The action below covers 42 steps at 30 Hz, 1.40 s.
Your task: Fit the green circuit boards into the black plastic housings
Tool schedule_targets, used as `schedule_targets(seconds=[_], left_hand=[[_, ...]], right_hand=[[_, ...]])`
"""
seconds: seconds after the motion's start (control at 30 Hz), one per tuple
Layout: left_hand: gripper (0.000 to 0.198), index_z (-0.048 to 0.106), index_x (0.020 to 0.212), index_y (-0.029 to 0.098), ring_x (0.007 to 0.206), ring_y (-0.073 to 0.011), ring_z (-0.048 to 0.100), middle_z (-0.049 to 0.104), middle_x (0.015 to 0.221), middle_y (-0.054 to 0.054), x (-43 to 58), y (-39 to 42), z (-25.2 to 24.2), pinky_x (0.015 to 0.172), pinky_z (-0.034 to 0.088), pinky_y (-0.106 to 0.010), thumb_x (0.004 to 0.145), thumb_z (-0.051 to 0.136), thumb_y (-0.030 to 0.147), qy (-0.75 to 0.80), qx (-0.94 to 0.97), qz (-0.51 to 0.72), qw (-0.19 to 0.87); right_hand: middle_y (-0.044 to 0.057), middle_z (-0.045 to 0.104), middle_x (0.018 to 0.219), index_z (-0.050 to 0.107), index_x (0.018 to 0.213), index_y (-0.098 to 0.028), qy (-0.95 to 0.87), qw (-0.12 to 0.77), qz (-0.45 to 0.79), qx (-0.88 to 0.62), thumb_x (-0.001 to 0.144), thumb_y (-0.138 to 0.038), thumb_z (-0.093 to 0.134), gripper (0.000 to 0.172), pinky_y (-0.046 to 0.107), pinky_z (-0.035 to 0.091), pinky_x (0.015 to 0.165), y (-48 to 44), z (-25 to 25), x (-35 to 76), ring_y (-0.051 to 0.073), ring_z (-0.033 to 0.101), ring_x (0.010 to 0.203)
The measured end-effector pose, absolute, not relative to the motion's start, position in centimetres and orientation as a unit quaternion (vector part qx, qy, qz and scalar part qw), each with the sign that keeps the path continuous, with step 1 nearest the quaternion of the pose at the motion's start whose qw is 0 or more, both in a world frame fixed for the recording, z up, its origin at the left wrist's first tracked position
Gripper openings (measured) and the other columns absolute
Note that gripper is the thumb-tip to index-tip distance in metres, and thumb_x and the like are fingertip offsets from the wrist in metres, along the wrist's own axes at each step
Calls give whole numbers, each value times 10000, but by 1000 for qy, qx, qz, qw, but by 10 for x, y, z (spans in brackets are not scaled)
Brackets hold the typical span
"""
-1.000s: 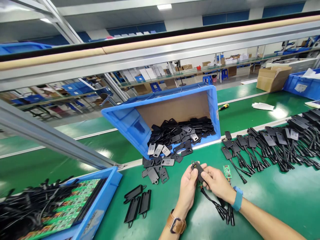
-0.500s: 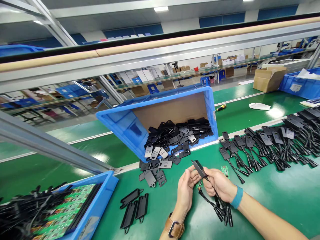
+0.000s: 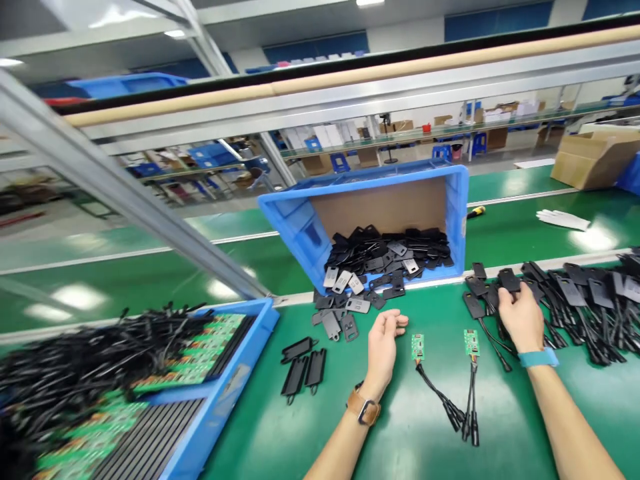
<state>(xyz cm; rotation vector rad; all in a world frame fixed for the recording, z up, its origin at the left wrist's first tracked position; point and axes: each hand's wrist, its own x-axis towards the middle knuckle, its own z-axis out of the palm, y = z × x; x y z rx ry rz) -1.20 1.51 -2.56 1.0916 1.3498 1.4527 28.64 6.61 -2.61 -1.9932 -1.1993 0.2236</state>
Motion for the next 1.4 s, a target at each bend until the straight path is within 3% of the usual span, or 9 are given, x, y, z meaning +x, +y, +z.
schedule_targets(seconds=[0.17,0.33,0.47,0.67,0.87,1.0,1.07,1.2,1.4], left_hand=[[246,584,1118,171,1082,-262,579,626,1126,-134,-35,21,-23,944,445,-422,920,490,283,676,550,472,135],[395,516,1231,71,1155,-379,474,515,1238,-230,-60,22,-11,900,402,-498,887,520,265,815,527,232,-66],[379,528,1202,77,1099,-377,474,512,1177,-223,-72,24,-5,844,392,-474,902,498,306,856,494,133,-80],[410,496,1233,95,1080,-366,495,505,1177,-214,-89,26,1,817,401,-452,907,497,344,875,444,141,-128],[334,498,1162,75,983,-351,599,578,1052,-212,-105,28,-4,743,439,-412,912,479,296,895,423,113,-90],[370,483,1159,69,982,-371,625,607,1045,-221,-111,29,-3,744,457,-431,897,507,329,900,415,115,-71],[388,474,1173,69,992,-377,630,614,1064,-234,-112,29,0,753,464,-446,892,517,332,903,409,123,-56],[395,479,1174,35,1006,-396,632,624,1066,-262,-112,30,6,766,476,-461,891,508,309,905,401,136,-42],[450,450,1259,32,1089,-384,595,600,1138,-276,-115,36,12,851,470,-465,890,468,289,852,425,301,-61]], right_hand=[[298,562,1224,470,1373,0,-514,347,-75,-781,878,-492,494,699,539,421,906,66,-29,290,446,508,1153],[240,551,1263,500,1331,-72,-620,419,-127,-651,921,-396,471,523,550,360,1030,62,-21,264,384,466,1216],[192,587,1210,541,1284,-131,-694,423,-92,-575,946,-338,475,402,534,396,1017,57,-20,242,343,489,1177],[164,589,1193,581,1228,-155,-737,416,-52,-530,962,-315,471,330,508,425,1011,49,-23,228,317,501,1163],[130,632,1088,616,1161,-180,-784,384,24,-486,986,-309,451,273,459,426,964,36,-13,207,292,523,1084],[84,646,851,642,860,-209,-832,286,104,-464,963,-402,526,248,400,398,789,15,-10,181,254,531,854],[60,629,746,593,750,-213,-849,232,131,-456,906,-472,608,303,374,358,722,3,-11,169,235,510,768],[43,639,747,561,772,-214,-873,183,141,-430,839,-466,684,288,349,340,733,-14,-14,151,228,522,763],[3,593,693,493,730,-221,-830,243,183,-468,846,-284,624,186,298,321,670,-8,-13,147,184,513,691]])
